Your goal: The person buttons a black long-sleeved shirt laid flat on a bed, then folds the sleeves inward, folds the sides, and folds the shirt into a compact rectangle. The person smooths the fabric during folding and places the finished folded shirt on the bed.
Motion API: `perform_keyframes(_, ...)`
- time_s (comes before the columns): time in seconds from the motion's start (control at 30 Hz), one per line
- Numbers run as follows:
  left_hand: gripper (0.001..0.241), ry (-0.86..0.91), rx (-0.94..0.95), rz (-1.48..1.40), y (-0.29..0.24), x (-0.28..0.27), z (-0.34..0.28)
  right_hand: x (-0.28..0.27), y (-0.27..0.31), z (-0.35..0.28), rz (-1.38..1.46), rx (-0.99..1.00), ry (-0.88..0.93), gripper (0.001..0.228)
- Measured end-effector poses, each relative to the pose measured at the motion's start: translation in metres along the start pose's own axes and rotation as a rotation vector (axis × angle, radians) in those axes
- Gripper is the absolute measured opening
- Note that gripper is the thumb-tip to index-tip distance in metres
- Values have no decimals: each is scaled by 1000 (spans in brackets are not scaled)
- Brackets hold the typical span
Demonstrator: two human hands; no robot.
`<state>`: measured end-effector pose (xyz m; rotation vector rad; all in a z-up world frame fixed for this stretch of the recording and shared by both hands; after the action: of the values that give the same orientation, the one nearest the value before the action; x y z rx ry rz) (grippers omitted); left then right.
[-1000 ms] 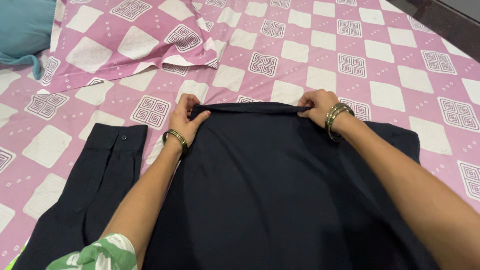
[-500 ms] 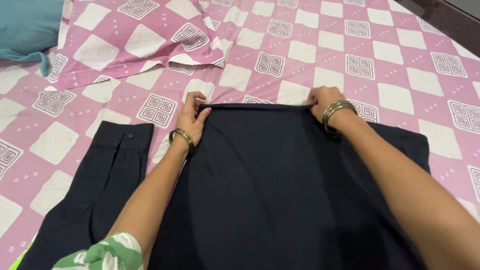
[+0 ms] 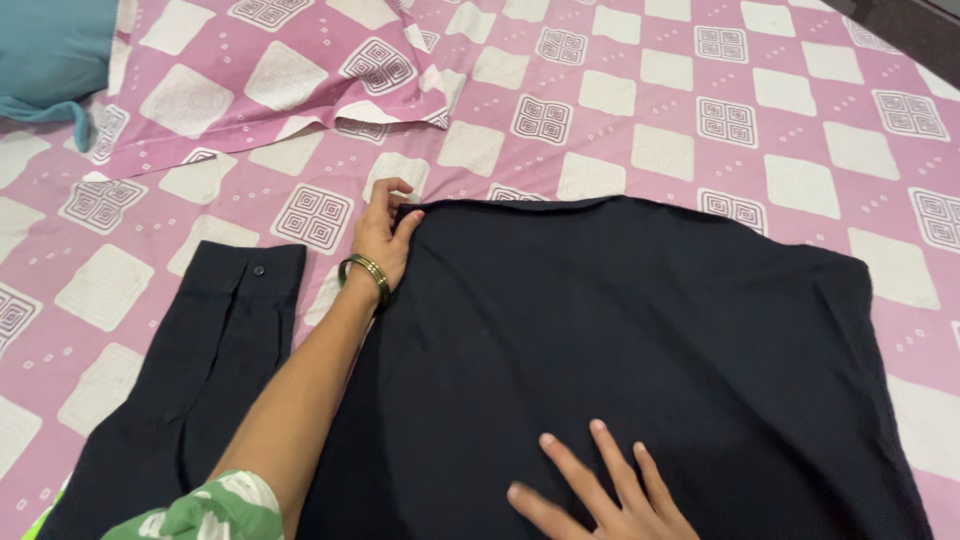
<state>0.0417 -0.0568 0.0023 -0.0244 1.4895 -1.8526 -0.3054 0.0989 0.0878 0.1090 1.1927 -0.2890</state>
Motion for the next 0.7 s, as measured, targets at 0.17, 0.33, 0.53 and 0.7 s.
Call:
perform_keyframes(0.17, 37, -10, 9, 40, -2, -4, -3, 55, -225, -54, -199, 575, 314, 68)
perform_keyframes(0.33, 38, 4, 8, 33, -4, -1, -1, 42, -388, -114, 16, 1122, 456, 86)
perform_keyframes(0.53, 35, 16, -9, 33, 2, -1, -3, 25, -401, -204, 458, 1250, 155, 55)
perform_keyframes(0.7, 35, 14, 21, 42, 0, -1, -2, 5, -402, -208, 565, 1045, 37, 30)
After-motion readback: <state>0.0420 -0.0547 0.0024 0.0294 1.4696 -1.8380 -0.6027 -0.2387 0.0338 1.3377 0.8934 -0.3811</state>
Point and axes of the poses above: each hand's wrist, its own z-axis towards the middle knuckle, its own x-axis out of the palm, y = z × x, the point moved 5 cm from there along z, towards the middle knuckle, and after that the axes turned 9 degrees about -x, right-handed, at the moved point
